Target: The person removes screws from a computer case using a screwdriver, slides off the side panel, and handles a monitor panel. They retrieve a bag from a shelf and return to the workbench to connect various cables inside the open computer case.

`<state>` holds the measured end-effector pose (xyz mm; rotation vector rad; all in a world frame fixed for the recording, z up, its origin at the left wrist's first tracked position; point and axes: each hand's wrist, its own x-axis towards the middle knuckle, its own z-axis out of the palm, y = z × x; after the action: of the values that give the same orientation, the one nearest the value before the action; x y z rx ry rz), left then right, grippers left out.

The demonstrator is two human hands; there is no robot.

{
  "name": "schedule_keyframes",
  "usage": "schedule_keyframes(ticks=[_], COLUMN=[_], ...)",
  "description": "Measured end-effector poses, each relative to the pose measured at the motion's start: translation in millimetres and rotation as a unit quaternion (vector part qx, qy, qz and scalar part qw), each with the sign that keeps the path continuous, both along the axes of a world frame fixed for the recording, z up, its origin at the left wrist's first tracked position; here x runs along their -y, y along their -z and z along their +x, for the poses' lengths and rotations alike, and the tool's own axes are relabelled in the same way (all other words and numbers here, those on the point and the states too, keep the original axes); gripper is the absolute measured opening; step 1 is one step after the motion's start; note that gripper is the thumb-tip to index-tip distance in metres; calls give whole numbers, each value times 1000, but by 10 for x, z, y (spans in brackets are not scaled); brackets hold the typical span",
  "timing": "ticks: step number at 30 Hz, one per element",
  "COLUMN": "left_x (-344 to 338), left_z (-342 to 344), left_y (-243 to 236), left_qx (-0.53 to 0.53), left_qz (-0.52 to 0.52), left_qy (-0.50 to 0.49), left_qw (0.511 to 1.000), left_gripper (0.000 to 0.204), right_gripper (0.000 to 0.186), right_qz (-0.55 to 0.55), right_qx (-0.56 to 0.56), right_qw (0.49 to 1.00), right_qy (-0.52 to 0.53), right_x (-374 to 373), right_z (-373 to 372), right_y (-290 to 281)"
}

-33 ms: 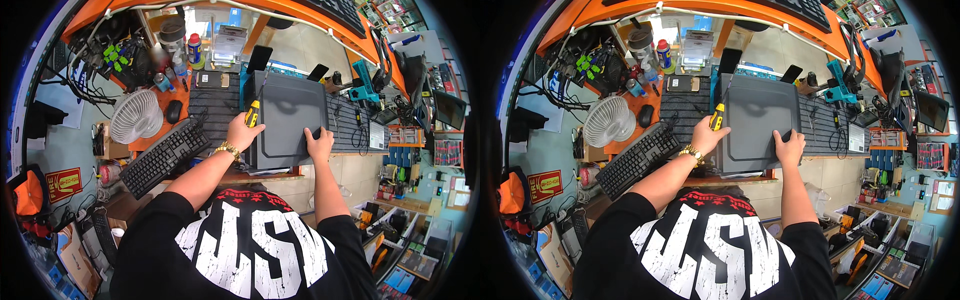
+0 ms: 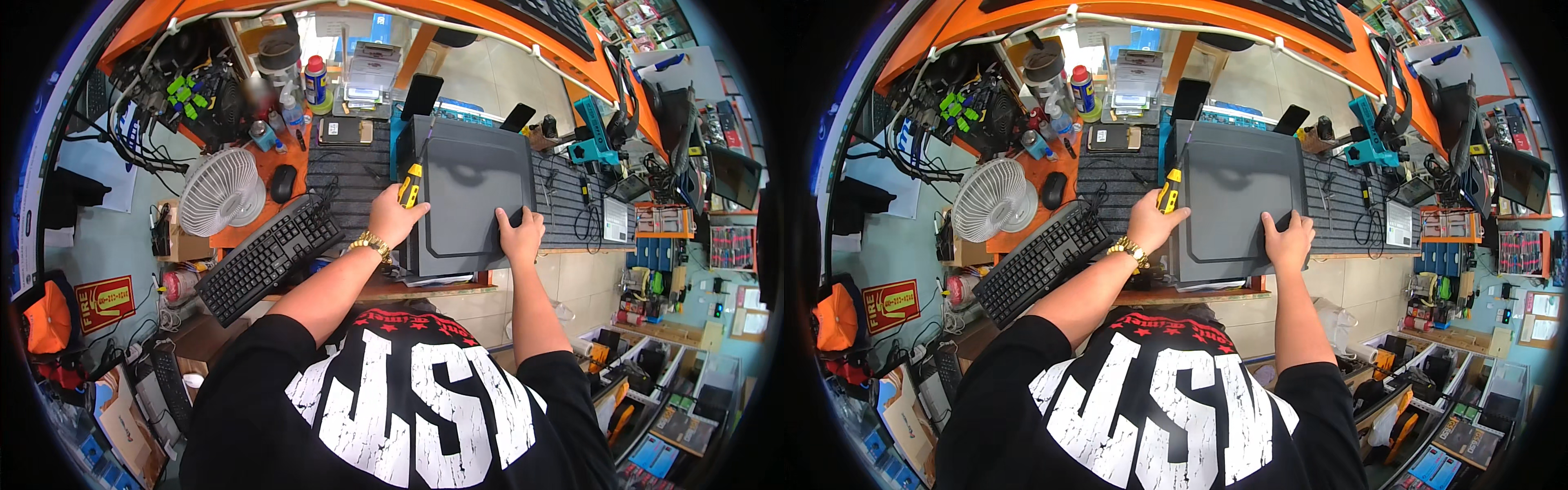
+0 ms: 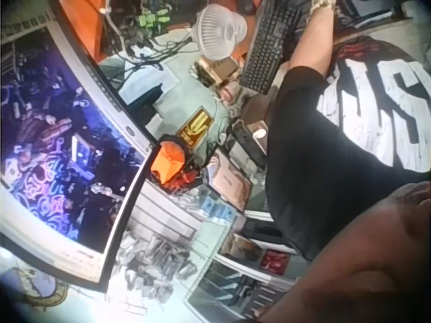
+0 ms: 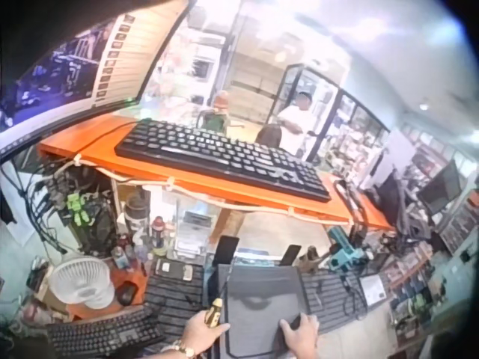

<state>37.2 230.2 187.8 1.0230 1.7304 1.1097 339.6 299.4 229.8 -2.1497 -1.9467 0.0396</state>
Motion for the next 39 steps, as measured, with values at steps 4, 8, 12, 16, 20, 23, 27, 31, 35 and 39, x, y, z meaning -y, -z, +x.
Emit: schedule_keyframes(ticks=[4,8,12,16,20,23,27,31,35,39], left_x=[-46,-60,-29,-28,-42,-63,-41,-58,-49,30], left_z=[28,86,82,48,-20,30,-15,107,239,137], left_y=[125,47,-14,11,-75,-122,-442,-757,-1088,-1149], left_qx=[-43,-36,-16,-40,55,135,298,336,365,324], left_qz=[22,15,-7,5,-46,-24,-32,-35,-6,27], left_qy=[-23,-21,-18,-7,27,6,25,34,72,106], left_qw=[999,999,1000,999,997,991,954,940,928,940], left_gripper=[35,31,35,34,30,29,20,21,27,29], right_gripper=[88,90,91,93,93,96,105,95,96,78], right_qz=[16,27,25,28,3,-11,4,-14,103,193], right_qx=[-11,-35,-34,-34,-69,-100,-160,-29,-54,-33], right_qw=[1000,999,999,999,996,992,942,955,964,947], right_qy=[-9,-15,-17,-25,-54,-75,-295,-295,-240,-254], right_x=[12,4,18,66,77,149,579,978,970,788], right_z=[-14,72,33,-19,131,259,239,151,344,564], right_y=[-26,2,-28,-30,-89,-165,-495,-584,-372,-681])
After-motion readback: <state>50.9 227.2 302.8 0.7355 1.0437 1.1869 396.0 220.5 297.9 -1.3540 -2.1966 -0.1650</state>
